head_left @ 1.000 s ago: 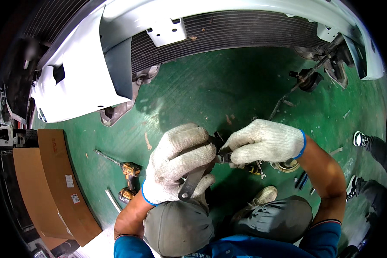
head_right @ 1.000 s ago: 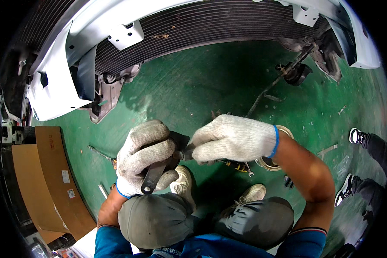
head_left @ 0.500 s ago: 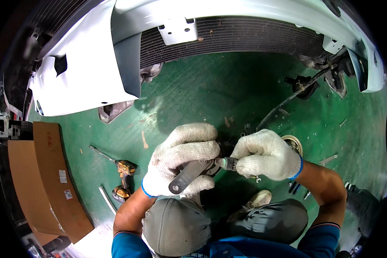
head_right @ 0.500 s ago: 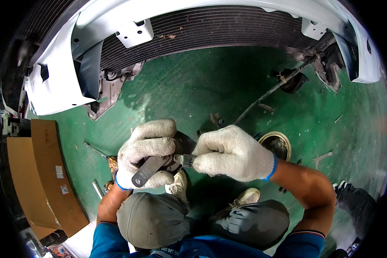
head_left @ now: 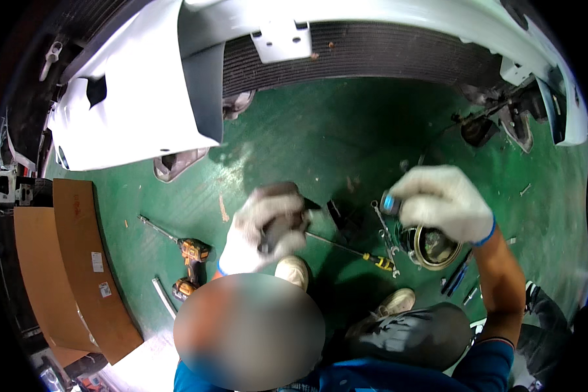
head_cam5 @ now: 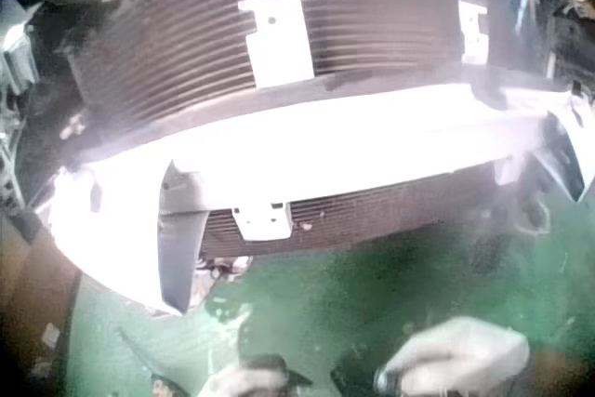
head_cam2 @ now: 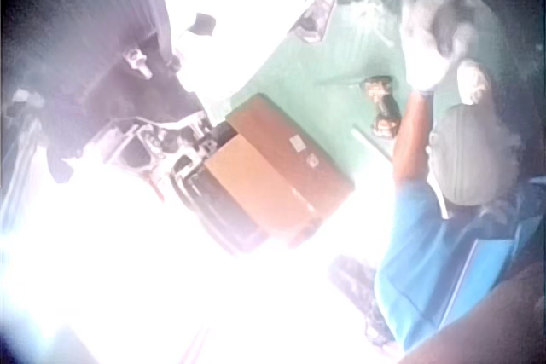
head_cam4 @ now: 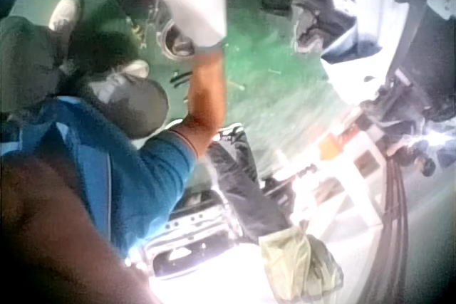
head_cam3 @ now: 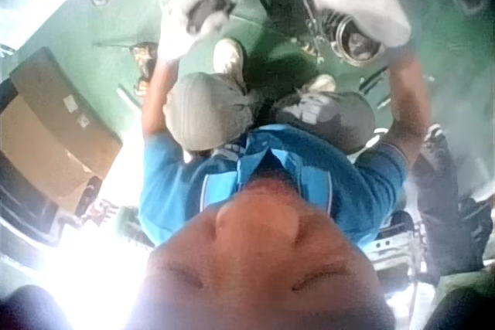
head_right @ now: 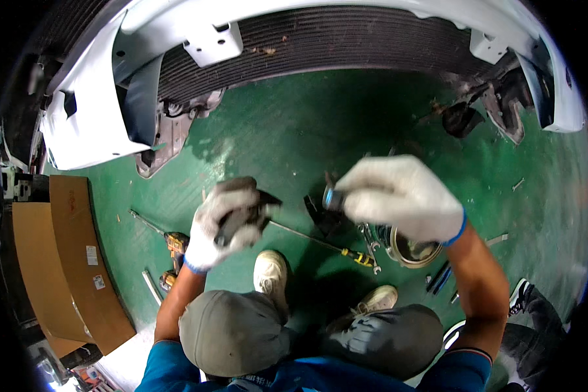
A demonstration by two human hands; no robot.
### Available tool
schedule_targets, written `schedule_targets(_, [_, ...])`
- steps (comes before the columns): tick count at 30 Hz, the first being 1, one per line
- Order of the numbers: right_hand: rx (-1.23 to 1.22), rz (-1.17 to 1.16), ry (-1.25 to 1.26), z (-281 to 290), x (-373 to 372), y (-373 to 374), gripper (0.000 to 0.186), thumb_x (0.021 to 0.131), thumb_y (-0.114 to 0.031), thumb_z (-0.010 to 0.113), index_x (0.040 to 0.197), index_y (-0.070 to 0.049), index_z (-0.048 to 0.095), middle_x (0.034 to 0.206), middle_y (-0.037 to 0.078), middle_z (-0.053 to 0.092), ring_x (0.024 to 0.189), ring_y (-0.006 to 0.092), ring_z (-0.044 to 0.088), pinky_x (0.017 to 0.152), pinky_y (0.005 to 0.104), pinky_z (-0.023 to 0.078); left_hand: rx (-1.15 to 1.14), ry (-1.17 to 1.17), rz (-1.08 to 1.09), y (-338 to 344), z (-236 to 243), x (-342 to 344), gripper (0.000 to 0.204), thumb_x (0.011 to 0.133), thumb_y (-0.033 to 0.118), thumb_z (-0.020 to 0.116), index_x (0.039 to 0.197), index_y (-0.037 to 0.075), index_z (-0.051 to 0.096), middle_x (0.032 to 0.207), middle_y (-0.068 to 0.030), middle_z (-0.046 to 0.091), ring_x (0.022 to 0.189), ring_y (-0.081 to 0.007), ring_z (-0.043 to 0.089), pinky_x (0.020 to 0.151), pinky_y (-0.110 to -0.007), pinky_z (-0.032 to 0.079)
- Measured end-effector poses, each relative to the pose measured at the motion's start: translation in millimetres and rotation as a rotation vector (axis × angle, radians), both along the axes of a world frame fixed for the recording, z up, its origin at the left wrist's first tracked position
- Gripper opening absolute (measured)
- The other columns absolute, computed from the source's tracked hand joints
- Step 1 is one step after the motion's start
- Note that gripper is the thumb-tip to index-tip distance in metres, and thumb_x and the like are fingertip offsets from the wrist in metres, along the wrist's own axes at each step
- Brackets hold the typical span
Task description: The person installs a white plastic bumper beam onto the front of a car, aligning it with the radiator and securing it with black plastic fasteners. They repeatedly handle the beam and fasteners, adjusting the fitment and tightening the clips by hand.
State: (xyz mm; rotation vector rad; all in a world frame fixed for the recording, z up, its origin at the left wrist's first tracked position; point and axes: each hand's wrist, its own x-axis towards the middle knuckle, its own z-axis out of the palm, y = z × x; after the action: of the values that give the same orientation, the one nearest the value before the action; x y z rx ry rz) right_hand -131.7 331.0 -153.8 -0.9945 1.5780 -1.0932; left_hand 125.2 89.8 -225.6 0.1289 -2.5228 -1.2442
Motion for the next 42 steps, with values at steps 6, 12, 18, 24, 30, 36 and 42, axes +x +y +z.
schedule_targets(6, [0.108,-0.089,0.047,-20.4,2.5,-4.6,0.03,0.096,-0.02,0.068,0.113,0.004,0.072,0.09,0.007,0.072,0.086,0.0112,0.065,0.079,0.0292,0.053,0.747,-0.311,0.654,-41.3,-148.9,26.0,0.057,0.088,0.026,0.081,0.136,0.0,0.065,0.12,-0.011,0.073,0.111,-0.0242,0.07,0.099,-0.037,0.055])
schedule_targets(12, [0.215,0.118,0.221,-43.0,22.1,-16.5,0.043,0.097,-0.036,0.065,0.115,0.002,0.073,0.104,0.021,0.076,0.1,0.0343,0.073,0.089,0.0411,0.056,1.032,-0.446,0.85,-57.3,-202.2,30.7,0.046,0.094,0.043,0.076,0.119,0.004,0.071,0.108,-0.0115,0.073,0.087,-0.022,0.073,0.066,-0.039,0.063])
schedule_targets(18, [0.136,0.171,0.483,-73.4,32.9,-23.5,0.044,0.097,-0.043,0.064,0.111,-0.003,0.075,0.103,0.021,0.075,0.099,0.0389,0.072,0.086,0.0468,0.056,0.912,-0.825,0.803,-63.4,-192.5,14.4,0.052,0.087,0.049,0.082,0.107,0.002,0.073,0.092,-0.0123,0.07,0.067,-0.0232,0.069,0.05,-0.038,0.059])
schedule_targets(24, [0.015,0.01,0.541,-64.9,41.1,-36.8,0.039,0.099,-0.043,0.059,0.112,-0.008,0.072,0.105,0.016,0.073,0.1,0.0377,0.07,0.086,0.0497,0.054,0.601,-0.962,0.816,-65.7,-192.7,9.1,0.059,0.09,0.055,0.075,0.1,-0.003,0.072,0.084,-0.0148,0.072,0.068,-0.0253,0.07,0.055,-0.039,0.058])
schedule_targets(30, [-0.362,-0.131,0.8,-67.9,59.8,-36.1,0.03,0.095,-0.038,0.064,0.106,-0.011,0.07,0.097,0.01,0.07,0.093,0.03,0.069,0.081,0.0444,0.056,0.335,-0.241,0.376,-34.6,-156.2,-21.4,0.073,0.085,0.019,0.082,0.15,0.004,0.053,0.145,-0.0179,0.061,0.126,-0.0275,0.063,0.101,-0.039,0.054])
schedule_targets(36, [-0.621,-0.287,0.954,-42.5,73.1,-36.1,0.038,0.089,-0.033,0.073,0.121,-0.013,0.07,0.106,0.006,0.067,0.098,0.0269,0.067,0.084,0.04,0.056,0.28,-0.003,-0.152,36.5,-31.6,-92.5,0.074,0.087,0.019,0.08,0.151,0.003,0.047,0.145,-0.014,0.057,0.127,-0.0256,0.059,0.109,-0.039,0.048])
schedule_targets(42, [-0.748,-0.421,0.91,-31.9,47.0,-22.7,0.042,0.088,-0.028,0.07,0.123,-0.005,0.067,0.116,0.011,0.068,0.109,0.0313,0.066,0.091,0.0421,0.059,0.812,-0.057,0.011,50.2,-9.3,-96.2,0.053,0.094,0.013,0.074,0.142,0.0,0.056,0.139,-0.0121,0.062,0.127,-0.023,0.06,0.109,-0.038,0.049])
